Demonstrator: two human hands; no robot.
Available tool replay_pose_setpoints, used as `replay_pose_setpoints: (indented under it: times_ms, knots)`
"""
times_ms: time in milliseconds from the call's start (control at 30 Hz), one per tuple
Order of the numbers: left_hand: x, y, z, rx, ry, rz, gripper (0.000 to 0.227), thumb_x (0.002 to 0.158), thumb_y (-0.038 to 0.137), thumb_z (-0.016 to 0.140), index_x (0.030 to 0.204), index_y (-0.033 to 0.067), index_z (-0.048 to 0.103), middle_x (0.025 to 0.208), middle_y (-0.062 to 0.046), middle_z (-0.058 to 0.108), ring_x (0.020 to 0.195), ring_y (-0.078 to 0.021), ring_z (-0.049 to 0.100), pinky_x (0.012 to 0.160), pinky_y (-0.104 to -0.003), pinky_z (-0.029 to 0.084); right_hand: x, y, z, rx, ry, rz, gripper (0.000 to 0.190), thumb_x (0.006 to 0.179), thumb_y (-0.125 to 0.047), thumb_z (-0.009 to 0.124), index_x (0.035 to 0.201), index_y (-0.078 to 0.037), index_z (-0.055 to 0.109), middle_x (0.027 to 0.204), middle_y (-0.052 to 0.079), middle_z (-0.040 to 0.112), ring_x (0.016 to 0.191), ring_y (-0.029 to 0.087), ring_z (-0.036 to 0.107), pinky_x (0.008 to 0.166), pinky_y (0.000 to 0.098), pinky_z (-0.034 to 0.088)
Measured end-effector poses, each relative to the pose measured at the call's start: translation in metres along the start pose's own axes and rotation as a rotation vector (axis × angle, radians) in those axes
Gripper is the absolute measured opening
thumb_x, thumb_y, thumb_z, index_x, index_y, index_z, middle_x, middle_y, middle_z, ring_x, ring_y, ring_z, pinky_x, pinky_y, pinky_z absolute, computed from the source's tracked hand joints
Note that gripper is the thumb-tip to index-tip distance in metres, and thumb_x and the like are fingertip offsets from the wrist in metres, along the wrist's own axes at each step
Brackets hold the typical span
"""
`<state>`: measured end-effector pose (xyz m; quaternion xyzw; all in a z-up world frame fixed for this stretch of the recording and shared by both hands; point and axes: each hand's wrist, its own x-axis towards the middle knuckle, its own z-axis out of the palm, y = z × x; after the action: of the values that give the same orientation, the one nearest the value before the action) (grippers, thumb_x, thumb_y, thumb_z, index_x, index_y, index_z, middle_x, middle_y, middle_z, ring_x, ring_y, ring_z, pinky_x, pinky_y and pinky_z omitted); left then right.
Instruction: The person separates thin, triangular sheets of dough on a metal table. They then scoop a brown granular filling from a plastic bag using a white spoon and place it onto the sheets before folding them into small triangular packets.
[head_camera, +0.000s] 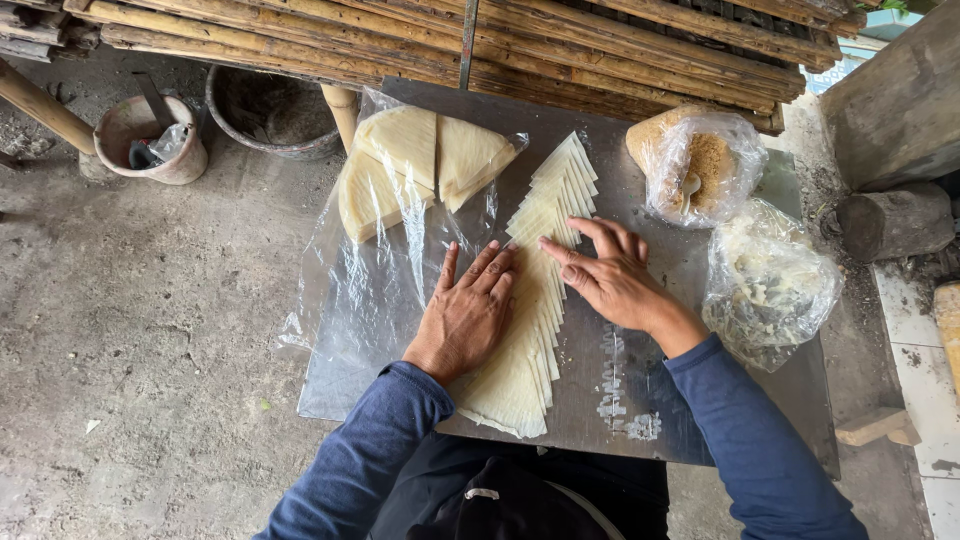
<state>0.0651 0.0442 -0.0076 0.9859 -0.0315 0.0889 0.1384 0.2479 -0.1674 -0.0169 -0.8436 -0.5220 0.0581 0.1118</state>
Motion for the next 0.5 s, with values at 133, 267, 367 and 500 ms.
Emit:
replay_pose_setpoints:
  times_ms: [133,267,367,500]
  knots:
    - [0.001,-0.001,0.001,-0.01,0.038,0.014,0.046,0.103,0.025,0.038,0.14,0.0007,0.051,0.157,-0.013,0.041,0.15,-0.0267,0.03,0.124,-0.062,0.007,0.01,0.011,-0.003,0.065,-0.006,0.015,0.058,0.106,-0.058,0.019,0.151,-0.04,0.05,0.161,0.006,0.033,0.147,0.029,0.023,0.115,0.0525,0.013]
    - [0.001,-0.001,-0.003,-0.008,0.046,0.024,0.046,0.102,0.024,0.04,0.14,0.0005,0.051,0.157,-0.013,0.041,0.149,-0.0271,0.033,0.123,-0.063,0.008,0.013,0.016,-0.006,0.118,-0.001,0.026,0.055,0.106,-0.058,0.02,0.146,-0.043,0.055,0.16,0.003,0.037,0.141,0.026,0.032,0.113,0.0501,0.018]
    - [0.005,-0.001,-0.011,-0.012,0.037,0.031,0.046,0.099,0.026,0.043,0.136,0.0006,0.054,0.154,-0.013,0.045,0.145,-0.0276,0.038,0.121,-0.065,0.009,0.014,0.016,-0.008,0.13,-0.011,0.119,0.055,0.103,-0.06,0.024,0.139,-0.044,0.063,0.157,0.0,0.041,0.13,0.025,0.036,0.11,0.0484,0.022]
    - [0.019,0.001,-0.027,-0.127,-0.017,-0.02,0.044,0.104,0.034,0.046,0.132,0.002,0.059,0.143,-0.013,0.057,0.139,-0.0288,0.047,0.12,-0.066,0.009,0.017,0.017,-0.01,0.159,0.046,0.092,0.051,0.106,-0.057,0.03,0.134,-0.04,0.069,0.155,0.001,0.043,0.13,0.026,0.036,0.111,0.0489,0.021]
